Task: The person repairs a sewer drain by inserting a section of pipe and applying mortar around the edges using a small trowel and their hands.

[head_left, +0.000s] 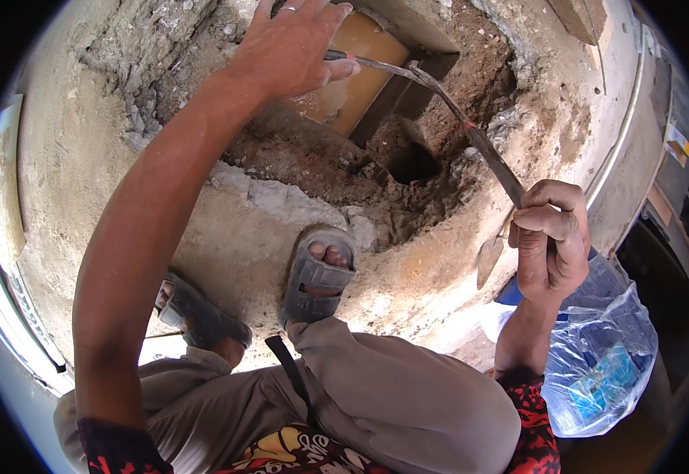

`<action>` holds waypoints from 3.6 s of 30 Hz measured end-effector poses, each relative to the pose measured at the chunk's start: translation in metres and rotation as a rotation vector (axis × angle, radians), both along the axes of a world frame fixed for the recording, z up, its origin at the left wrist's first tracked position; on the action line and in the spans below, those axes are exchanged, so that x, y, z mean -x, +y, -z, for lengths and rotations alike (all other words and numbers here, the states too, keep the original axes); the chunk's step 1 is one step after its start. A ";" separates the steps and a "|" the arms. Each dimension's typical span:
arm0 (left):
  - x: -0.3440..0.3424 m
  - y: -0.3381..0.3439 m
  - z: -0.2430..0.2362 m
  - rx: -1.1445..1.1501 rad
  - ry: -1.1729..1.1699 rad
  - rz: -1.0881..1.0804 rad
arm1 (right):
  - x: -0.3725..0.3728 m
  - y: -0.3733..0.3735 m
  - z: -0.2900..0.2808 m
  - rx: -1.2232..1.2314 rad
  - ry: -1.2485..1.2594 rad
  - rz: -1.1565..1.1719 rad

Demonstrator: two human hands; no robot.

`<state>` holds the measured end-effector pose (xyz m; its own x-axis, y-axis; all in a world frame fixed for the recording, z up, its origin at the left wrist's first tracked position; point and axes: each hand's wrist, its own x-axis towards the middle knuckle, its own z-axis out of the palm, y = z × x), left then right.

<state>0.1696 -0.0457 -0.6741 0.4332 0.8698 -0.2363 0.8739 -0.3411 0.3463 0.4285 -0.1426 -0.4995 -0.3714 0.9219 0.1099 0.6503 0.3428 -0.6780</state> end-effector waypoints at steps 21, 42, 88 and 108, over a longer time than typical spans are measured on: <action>-0.033 -0.109 0.044 1.230 -0.603 -0.400 | -0.045 -0.056 0.123 0.437 -0.381 0.478; -0.229 -0.129 0.215 0.918 -0.067 0.466 | -0.230 0.021 0.244 0.274 -0.853 1.228; -0.278 -0.116 0.263 0.768 -0.027 0.545 | -0.202 0.034 0.225 0.316 -0.377 1.226; -0.315 -0.096 0.242 1.471 0.014 0.371 | -0.218 0.027 0.234 0.066 -0.888 1.197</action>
